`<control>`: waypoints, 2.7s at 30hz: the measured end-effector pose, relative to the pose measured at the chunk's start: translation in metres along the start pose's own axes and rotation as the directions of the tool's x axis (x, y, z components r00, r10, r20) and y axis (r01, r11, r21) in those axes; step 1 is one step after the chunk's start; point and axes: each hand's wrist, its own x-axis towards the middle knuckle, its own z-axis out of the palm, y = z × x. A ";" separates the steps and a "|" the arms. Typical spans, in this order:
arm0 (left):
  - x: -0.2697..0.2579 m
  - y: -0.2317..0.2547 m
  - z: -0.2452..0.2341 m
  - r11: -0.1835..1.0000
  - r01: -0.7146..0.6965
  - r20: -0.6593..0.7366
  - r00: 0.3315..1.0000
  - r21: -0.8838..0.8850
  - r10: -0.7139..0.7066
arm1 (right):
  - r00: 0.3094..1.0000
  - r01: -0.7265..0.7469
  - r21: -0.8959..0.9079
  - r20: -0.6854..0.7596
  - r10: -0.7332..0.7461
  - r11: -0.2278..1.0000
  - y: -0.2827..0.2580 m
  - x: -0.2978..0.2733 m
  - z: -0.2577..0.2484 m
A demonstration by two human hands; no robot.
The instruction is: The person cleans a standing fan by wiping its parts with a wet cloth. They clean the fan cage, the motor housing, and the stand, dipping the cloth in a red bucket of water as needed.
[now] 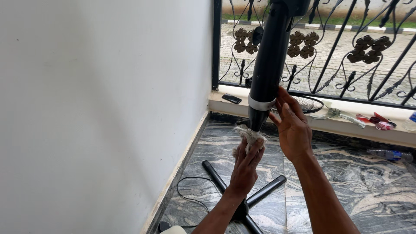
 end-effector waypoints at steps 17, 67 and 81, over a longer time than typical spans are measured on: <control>-0.001 0.066 -0.042 0.228 0.528 0.325 0.752 -0.818 -0.574 | 0.929 -0.074 -0.288 -0.367 -0.039 0.955 0.097 -0.118 0.006; 0.013 -0.061 0.010 0.370 0.479 0.194 0.781 -0.796 -0.593 | 0.984 -0.142 -0.289 -0.144 0.103 0.947 0.134 -0.012 -0.005; 0.015 -0.040 -0.002 0.317 0.463 0.206 0.775 -0.828 -0.597 | 0.951 -0.087 -0.416 -0.306 -0.049 0.905 0.149 -0.024 0.024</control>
